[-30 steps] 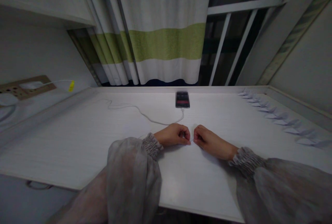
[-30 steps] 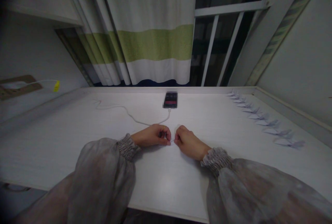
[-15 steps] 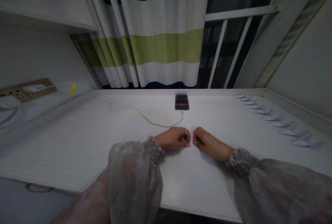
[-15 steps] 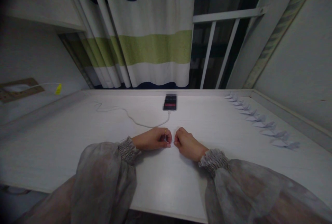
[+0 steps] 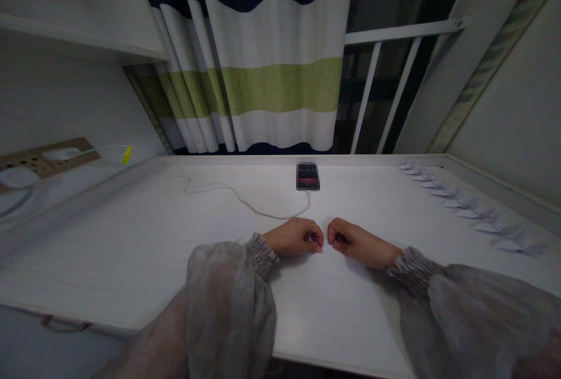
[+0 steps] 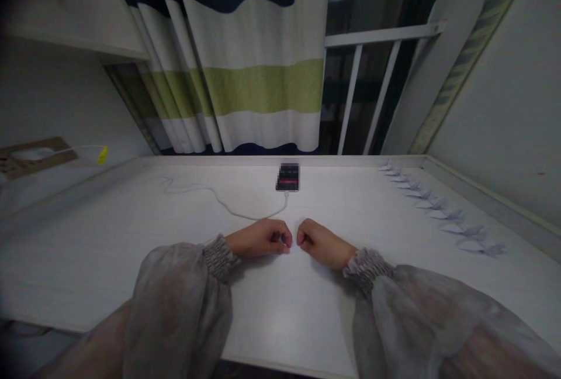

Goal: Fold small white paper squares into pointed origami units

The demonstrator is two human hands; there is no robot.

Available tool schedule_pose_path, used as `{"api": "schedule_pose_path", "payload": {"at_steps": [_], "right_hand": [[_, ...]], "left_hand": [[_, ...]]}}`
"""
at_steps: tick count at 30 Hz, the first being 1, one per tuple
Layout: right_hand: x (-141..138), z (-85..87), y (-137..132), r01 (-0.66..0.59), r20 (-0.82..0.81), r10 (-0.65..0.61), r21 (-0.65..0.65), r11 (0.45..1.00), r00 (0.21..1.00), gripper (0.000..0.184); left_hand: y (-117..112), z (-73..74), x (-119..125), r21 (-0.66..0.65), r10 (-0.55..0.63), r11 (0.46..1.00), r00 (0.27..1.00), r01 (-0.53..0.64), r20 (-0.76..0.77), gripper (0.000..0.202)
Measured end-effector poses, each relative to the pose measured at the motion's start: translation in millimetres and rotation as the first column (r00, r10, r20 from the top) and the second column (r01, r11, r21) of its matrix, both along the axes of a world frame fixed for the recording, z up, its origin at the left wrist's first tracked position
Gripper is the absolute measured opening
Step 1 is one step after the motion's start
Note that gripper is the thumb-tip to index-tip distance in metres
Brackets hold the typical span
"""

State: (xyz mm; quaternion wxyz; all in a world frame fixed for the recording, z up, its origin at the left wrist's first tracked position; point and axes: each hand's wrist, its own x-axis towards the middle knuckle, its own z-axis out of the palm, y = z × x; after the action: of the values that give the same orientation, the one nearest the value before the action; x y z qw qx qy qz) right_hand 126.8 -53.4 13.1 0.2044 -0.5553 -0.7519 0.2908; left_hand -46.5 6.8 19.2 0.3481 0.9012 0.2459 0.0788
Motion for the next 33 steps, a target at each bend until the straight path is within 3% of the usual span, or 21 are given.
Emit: {"api": "schedule_pose_path", "payload": {"at_steps": [4, 7, 10, 13, 16, 21, 33], "right_hand": [[12.3, -0.5, 2.4, -0.056, -0.186, 0.035, -0.110, 0.992, 0.982, 0.013], [10.5, -3.2, 2.3, -0.016, -0.282, -0.020, -0.122, 0.992, 0.959, 0.012], [-0.2, -7.1, 1.1, 0.125, -0.191, -0.129, -0.033, 0.992, 0.973, 0.018], [-9.4, -10.4, 0.7, 0.185, -0.057, -0.181, 0.072, 0.980, 0.982, 0.018], [-12.0, -12.3, 1.5, 0.162, 0.015, -0.166, 0.141, 0.977, 0.986, 0.018], [-13.4, -11.3, 2.0, 0.081, 0.055, -0.089, 0.142, 0.987, 0.994, 0.007], [-14.8, -11.0, -0.5, 0.084, 0.082, -0.097, 0.145, 0.986, 0.992, 0.004]], "left_hand": [[-0.7, 0.7, 0.2, -0.014, 0.022, 1.000, 1.000, -0.022, -0.005, 0.016], [-0.3, 0.1, 0.1, -0.027, 0.023, 0.999, 1.000, -0.023, -0.003, 0.016], [0.5, -1.2, 0.1, -0.023, 0.024, 0.999, 1.000, -0.024, 0.003, 0.018], [0.4, -1.9, 0.6, -0.018, 0.048, 0.999, 0.999, -0.049, -0.012, 0.020], [-1.0, -0.9, 1.1, -0.030, 0.062, 0.998, 0.998, -0.063, -0.027, 0.018], [-0.5, 1.1, 0.1, -0.059, 0.038, 0.997, 0.999, -0.038, -0.012, 0.014], [0.3, -3.2, 0.0, -0.166, 0.077, 0.983, 0.997, -0.072, 0.022, 0.024]]}}
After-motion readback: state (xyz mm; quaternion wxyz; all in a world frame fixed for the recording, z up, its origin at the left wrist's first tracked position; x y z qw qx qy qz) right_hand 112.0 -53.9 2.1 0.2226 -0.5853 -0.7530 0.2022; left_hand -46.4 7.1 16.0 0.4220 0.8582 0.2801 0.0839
